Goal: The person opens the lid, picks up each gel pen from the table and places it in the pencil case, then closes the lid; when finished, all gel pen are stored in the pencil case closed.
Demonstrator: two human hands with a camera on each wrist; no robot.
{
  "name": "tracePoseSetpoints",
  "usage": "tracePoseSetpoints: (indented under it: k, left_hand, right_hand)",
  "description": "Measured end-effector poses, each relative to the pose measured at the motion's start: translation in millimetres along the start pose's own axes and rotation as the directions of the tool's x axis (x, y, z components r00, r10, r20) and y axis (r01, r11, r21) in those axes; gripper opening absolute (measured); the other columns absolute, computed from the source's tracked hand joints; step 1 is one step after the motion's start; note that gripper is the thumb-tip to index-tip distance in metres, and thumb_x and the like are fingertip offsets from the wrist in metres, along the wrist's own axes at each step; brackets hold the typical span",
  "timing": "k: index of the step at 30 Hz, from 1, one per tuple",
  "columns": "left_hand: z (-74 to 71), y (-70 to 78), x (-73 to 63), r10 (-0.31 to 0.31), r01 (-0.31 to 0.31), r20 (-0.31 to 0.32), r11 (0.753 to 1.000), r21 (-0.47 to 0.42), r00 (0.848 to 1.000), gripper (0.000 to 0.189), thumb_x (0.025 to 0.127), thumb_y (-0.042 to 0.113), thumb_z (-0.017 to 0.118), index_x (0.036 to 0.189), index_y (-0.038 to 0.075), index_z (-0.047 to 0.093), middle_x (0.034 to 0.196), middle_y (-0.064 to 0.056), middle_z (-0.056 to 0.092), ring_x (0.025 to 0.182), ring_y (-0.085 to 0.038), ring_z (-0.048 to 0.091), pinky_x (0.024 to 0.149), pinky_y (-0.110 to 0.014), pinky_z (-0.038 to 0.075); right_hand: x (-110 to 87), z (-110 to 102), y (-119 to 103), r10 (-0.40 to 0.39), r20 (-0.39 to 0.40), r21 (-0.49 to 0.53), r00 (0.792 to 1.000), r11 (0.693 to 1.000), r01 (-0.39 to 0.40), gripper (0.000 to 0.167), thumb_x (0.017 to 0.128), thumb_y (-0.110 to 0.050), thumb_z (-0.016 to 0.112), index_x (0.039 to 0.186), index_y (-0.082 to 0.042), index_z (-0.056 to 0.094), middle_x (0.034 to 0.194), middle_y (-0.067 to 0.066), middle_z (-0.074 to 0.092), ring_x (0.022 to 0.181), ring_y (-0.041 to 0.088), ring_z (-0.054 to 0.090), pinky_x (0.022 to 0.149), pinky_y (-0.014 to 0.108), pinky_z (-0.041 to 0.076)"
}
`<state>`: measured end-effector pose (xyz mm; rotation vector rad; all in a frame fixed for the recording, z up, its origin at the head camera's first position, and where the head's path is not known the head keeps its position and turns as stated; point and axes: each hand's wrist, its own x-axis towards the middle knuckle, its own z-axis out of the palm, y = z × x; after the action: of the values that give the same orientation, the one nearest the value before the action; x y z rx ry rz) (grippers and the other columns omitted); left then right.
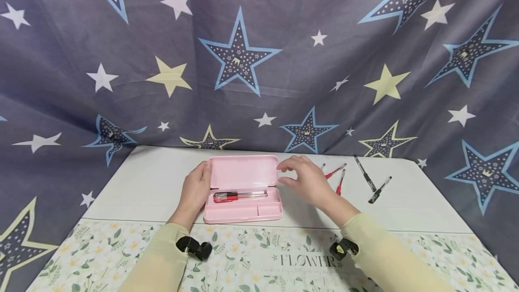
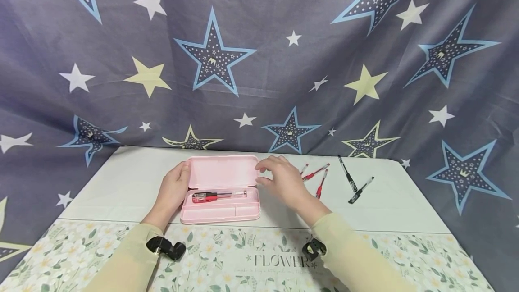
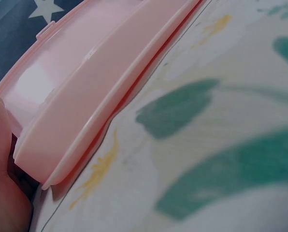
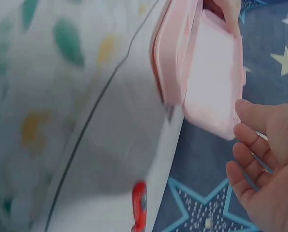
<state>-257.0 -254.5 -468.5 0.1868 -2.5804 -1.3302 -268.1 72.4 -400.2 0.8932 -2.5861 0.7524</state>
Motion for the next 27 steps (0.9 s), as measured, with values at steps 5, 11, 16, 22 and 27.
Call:
tracePoseSetpoints:
  k: [5, 11, 16, 22, 27]
  left_hand:
    - [0.5, -0.3, 0.6, -0.001, 0.001, 0.002, 1.0, 0.0, 1.0, 0.066, 0.121, 0.052, 0.026, 0.157, 0.006, 0.057, 0.159, -0.02, 0.06, 0.153, -0.041, 0.049, 0.13, -0.056, 0.035]
    - [0.4, -0.4, 1.2, 0.002, -0.002, 0.003, 1.0, 0.001, 1.0, 0.066, 0.121, 0.051, 0.027, 0.157, 0.005, 0.057, 0.159, -0.02, 0.059, 0.153, -0.041, 0.049, 0.13, -0.056, 0.036]
    - [1.0, -0.3, 0.9, 0.006, -0.006, 0.001, 1.0, 0.001, 1.0, 0.067, 0.121, 0.053, 0.026, 0.156, 0.005, 0.058, 0.158, -0.019, 0.061, 0.152, -0.041, 0.051, 0.129, -0.056, 0.037]
    - [1.4, -0.9, 1.0, 0.009, -0.009, 0.001, 1.0, -0.001, 1.0, 0.068, 0.12, 0.054, 0.026, 0.154, 0.006, 0.06, 0.157, -0.019, 0.061, 0.151, -0.04, 0.052, 0.129, -0.056, 0.037]
    - [0.9, -1.3, 1.0, 0.009, -0.009, -0.001, 1.0, -0.008, 1.0, 0.067, 0.121, 0.054, 0.027, 0.152, 0.006, 0.061, 0.157, -0.019, 0.062, 0.151, -0.04, 0.052, 0.129, -0.056, 0.037]
  right_hand:
    - [-7.6, -10.8, 18.5, 0.045, 0.013, -0.014, 0.999, 0.999, -0.045, 0.031, 0.094, -0.015, 0.091, 0.122, -0.012, 0.08, 0.118, 0.002, 0.078, 0.113, 0.028, 0.071, 0.097, 0.05, 0.06]
    - [-14.3, -18.9, 40.0, 0.042, 0.023, 0.009, 0.999, 0.999, -0.042, 0.036, 0.093, -0.007, 0.09, 0.128, -0.007, 0.078, 0.129, 0.009, 0.078, 0.128, 0.036, 0.067, 0.111, 0.057, 0.054]
    - [-18.3, -23.2, 57.0, 0.049, 0.042, 0.023, 0.998, 0.998, -0.05, 0.038, 0.094, -0.003, 0.088, 0.13, -0.004, 0.078, 0.133, 0.013, 0.076, 0.134, 0.041, 0.064, 0.116, 0.06, 0.05]
    - [-24.2, -26.4, 76.8, 0.081, 0.07, 0.002, 0.994, 0.997, -0.081, 0.039, 0.094, -0.001, 0.087, 0.132, -0.004, 0.077, 0.135, 0.016, 0.075, 0.134, 0.045, 0.063, 0.115, 0.064, 0.049]
    - [-28.0, -26.1, 91.3, 0.058, 0.11, 0.001, 0.992, 0.998, -0.058, 0.037, 0.094, 0.003, 0.085, 0.13, 0.0, 0.077, 0.131, 0.018, 0.076, 0.128, 0.047, 0.066, 0.112, 0.064, 0.051]
